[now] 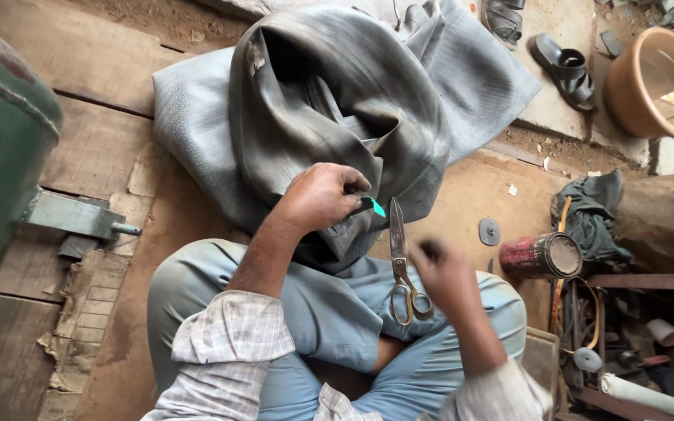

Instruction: The person sits on the floor repairing a rubber inner tube: they brush a dark liquid onto the puncture area, press a patch onto the spot, then use scissors to trim the patch edges and press it down firmly by hand.

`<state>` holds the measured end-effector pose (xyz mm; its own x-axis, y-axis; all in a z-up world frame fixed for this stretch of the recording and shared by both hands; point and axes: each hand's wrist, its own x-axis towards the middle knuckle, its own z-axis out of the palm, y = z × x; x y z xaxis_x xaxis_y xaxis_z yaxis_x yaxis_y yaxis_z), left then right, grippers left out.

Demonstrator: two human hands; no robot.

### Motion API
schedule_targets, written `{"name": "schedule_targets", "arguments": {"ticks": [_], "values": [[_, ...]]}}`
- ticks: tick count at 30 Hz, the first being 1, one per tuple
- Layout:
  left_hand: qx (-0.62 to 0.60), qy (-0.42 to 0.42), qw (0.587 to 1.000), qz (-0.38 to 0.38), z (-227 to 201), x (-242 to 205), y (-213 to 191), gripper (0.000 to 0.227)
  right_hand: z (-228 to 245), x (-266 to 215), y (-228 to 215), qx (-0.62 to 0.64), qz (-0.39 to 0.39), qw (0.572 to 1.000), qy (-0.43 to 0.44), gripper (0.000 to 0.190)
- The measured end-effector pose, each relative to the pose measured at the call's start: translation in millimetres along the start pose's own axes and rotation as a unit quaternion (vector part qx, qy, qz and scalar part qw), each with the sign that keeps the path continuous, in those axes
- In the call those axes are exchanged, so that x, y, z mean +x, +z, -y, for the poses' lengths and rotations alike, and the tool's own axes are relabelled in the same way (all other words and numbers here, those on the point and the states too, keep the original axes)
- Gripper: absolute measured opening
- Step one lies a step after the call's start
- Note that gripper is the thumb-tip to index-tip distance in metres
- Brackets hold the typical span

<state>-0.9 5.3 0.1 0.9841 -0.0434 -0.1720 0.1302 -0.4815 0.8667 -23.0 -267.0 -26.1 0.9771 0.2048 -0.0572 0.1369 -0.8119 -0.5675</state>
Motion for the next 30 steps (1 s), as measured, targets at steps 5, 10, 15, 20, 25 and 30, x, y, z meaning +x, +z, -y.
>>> {"name": "schedule_targets", "arguments": {"ticks": [5,10,15,20,25,30], "values": [[-0.011,0.065,0.997,-0.029,6.6,8.6,8.6,0.031,-24.1,-50.7,12.2,-0.212,0.04,0.976,-0.035,0.047],[-0.031,0.037,0.999,-0.02,8.0,11.0,9.7,0.032,-38.8,-46.7,26.1,-0.232,0.038,0.97,-0.056,0.04],[-0.088,0.029,0.996,-0.004,17.8,9.1,10.2,0.035,-66.7,-50.9,29.1,0.152,0.131,0.961,0.19,0.036],[-0.092,-0.001,0.996,0.003,13.6,9.4,7.7,0.036,-31.8,-78.3,23.9,0.658,0.122,0.64,0.377,0.052],[-0.114,0.0,0.993,0.006,11.8,10.4,7.4,0.037,-58.2,-97.6,46.0,0.669,0.176,0.636,0.341,0.038],[-0.104,0.003,0.994,-0.012,15.2,8.6,5.1,0.033,-76.9,-100.4,60.1,0.687,0.302,0.616,0.238,0.042]]}}
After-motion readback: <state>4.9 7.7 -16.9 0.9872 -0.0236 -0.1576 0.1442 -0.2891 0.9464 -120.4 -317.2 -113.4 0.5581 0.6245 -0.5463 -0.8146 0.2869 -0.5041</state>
